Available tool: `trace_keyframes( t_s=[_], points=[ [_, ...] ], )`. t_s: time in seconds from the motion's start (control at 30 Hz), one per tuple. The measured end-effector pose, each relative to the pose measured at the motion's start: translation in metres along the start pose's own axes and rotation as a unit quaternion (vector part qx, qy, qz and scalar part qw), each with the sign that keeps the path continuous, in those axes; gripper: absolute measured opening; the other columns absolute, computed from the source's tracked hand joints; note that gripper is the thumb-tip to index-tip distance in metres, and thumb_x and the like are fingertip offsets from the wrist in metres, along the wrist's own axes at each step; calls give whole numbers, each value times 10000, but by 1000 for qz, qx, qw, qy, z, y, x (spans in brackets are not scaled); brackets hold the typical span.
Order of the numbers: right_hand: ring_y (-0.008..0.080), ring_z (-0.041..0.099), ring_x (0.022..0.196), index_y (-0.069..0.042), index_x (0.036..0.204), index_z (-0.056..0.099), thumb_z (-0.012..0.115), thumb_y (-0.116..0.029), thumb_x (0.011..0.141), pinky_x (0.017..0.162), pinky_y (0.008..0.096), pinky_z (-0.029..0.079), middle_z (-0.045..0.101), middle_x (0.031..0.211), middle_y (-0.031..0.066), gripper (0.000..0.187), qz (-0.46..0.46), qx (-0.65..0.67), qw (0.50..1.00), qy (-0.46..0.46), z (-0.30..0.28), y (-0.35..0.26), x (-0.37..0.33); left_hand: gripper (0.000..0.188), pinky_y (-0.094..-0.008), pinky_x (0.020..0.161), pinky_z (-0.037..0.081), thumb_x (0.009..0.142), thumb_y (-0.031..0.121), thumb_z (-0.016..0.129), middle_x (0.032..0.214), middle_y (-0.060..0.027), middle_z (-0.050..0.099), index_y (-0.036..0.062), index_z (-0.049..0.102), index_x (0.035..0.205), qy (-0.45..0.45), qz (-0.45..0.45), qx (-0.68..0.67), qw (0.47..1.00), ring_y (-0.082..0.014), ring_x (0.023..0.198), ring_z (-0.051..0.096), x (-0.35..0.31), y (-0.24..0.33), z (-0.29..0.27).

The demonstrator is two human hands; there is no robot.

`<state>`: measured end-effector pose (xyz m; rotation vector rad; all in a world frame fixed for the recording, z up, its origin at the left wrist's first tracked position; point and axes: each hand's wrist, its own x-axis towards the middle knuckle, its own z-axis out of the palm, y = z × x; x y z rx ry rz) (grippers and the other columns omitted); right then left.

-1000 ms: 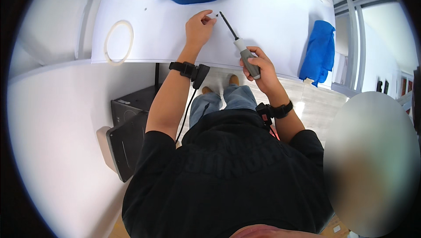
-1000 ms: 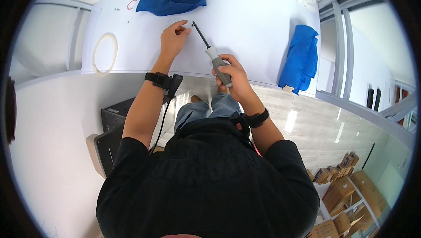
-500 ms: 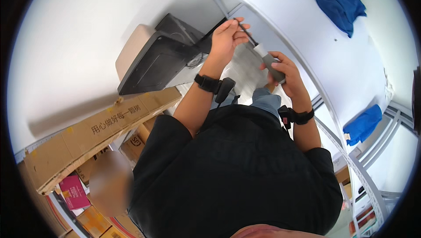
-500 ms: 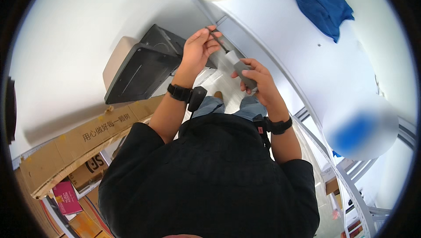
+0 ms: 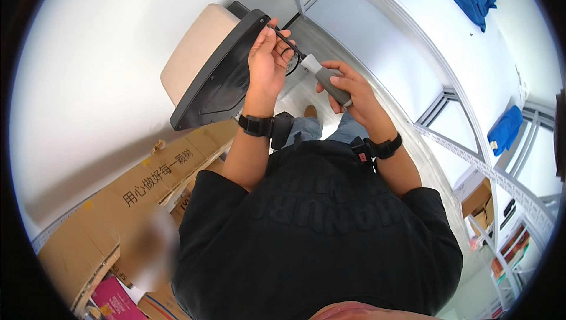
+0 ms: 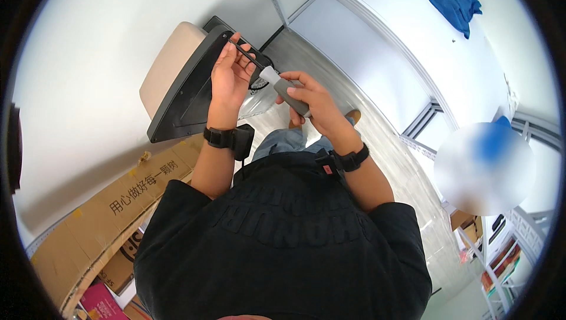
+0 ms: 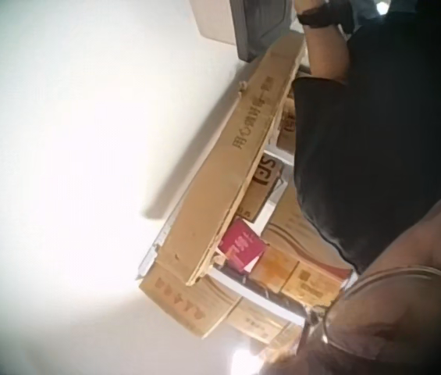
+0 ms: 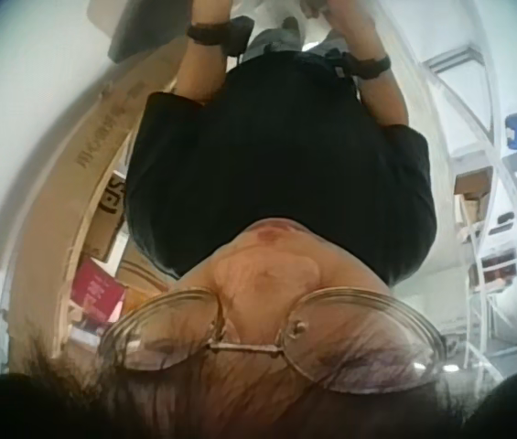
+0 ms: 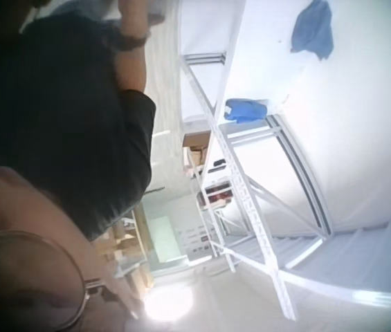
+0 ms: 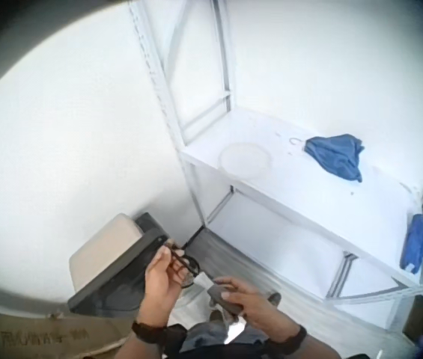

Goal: The person uses a screwdriver to fasten screws into a white metal panel, then wipes a beige and black appliance with a blue cloth. The person continues to wipe the metal panel and reattaches the appliance to the panel using the screwdriver.

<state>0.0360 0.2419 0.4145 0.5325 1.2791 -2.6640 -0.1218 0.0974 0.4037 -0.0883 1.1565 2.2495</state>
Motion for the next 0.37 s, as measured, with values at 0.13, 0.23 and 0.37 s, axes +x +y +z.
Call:
trace_keyframes(
  t_s=[0.13,0.23,0.37],
  points=[
    [115,545,520,-21,1292,483,511,-185,953,458,239,416,653,917,113,378,-18,27,999,9,17,10,1,315,-271,704,523,1037,190,441,982,-39,663,66,530,1312,-16,-5,5,1000,-130,823,623,2,9,-7],
    [117,542,521,-20,1288,485,503,-184,959,460,240,411,654,918,114,368,-23,31,999,33,29,8,1,320,-271,712,518,1035,190,447,985,-32,663,67,528,1319,-18,-4,12,1000,-128,821,618,4,12,-7],
    [148,542,505,-29,1324,453,494,-201,965,433,242,397,647,936,155,400,-17,27,999,35,30,11,6,317,-251,683,552,1022,185,491,984,-57,674,56,532,1309,-17,-8,-6,1000,-132,799,640,10,12,-14]
  ],
)
